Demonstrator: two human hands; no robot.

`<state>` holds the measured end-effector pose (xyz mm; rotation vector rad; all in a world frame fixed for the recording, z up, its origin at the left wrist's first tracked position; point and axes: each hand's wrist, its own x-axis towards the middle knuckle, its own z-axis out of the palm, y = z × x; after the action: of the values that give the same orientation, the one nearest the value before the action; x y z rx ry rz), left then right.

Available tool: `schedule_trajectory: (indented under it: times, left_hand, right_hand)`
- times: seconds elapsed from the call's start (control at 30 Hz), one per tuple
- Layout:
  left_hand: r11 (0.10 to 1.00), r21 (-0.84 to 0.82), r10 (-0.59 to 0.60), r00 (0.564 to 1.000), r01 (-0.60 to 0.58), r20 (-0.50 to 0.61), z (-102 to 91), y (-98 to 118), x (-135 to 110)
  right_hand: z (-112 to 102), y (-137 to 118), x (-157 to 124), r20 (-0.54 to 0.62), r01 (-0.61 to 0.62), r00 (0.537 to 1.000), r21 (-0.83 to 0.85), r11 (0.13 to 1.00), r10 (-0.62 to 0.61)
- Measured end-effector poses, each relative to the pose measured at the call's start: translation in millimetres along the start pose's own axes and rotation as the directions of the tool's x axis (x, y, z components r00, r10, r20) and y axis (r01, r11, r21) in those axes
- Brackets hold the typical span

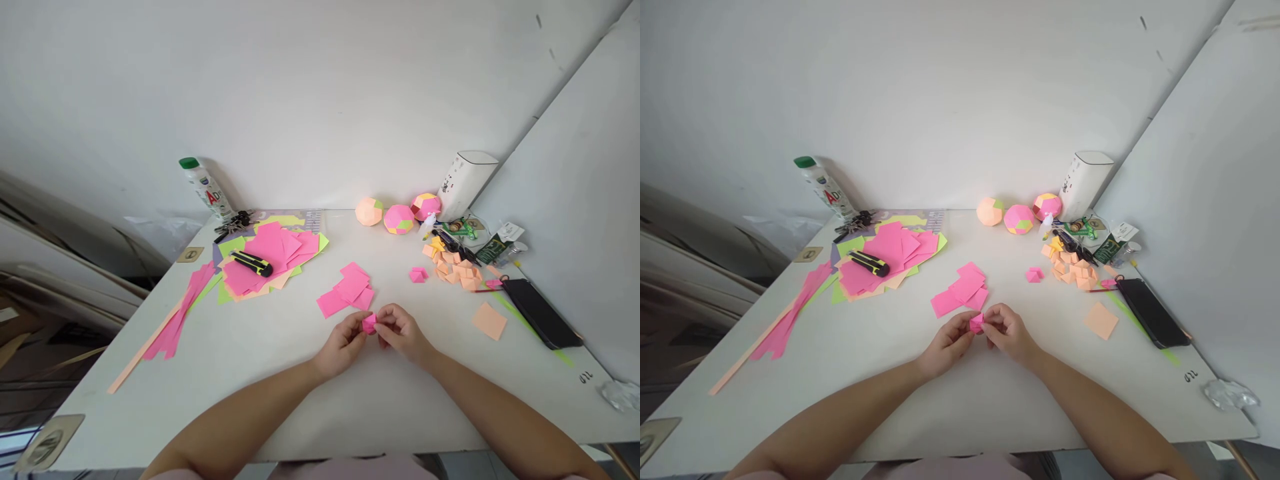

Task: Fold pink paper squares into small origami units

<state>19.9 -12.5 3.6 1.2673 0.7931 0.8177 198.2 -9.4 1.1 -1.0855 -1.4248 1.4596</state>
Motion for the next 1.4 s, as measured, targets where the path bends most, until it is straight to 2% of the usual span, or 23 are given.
schedule_trajectory:
  times: [0.13,0.37,0.63,0.93,1.1,1.3,1.4]
  left_hand:
    - [0.999,-0.045,-0.013,0.999,0.012,-0.040,-2.7,-5.4,0.3]
    - [0.997,-0.079,-0.009,1.000,0.009,0.000,-1.7,-5.1,0.2]
    - [0.992,0.125,0.013,1.000,-0.015,0.017,0.0,-6.9,-1.9]
    - [0.970,0.220,0.083,0.991,-0.104,0.104,-0.7,-3.4,-2.0]
    - [0.982,0.182,0.041,0.997,-0.053,0.067,0.6,-0.4,-2.3]
    - [0.994,0.112,-0.014,1.000,0.013,0.010,0.1,-0.3,-2.4]
    - [0.994,0.110,0.006,0.999,-0.011,0.046,0.1,-1.7,-1.7]
  right_hand:
    - [-0.9,-3.5,-0.3,0.025,-0.016,1.000,0.020,1.000,0.015]
    - [-0.4,-6.4,0.1,0.124,0.019,0.992,-0.162,0.987,0.001]
    - [-0.7,-8.0,-0.5,0.142,-0.019,0.989,-0.181,0.983,0.045]
    - [5.8,-1.6,-2.6,0.088,0.090,0.994,-0.294,0.952,-0.067]
    - [5.1,-4.1,-1.7,0.072,0.112,0.993,-0.260,0.959,-0.096]
    - [1.9,-7.6,-1.7,0.094,0.051,0.995,-0.142,0.989,-0.038]
    - [2.8,-4.9,-2.4,0.106,0.074,0.993,-0.210,0.975,-0.053]
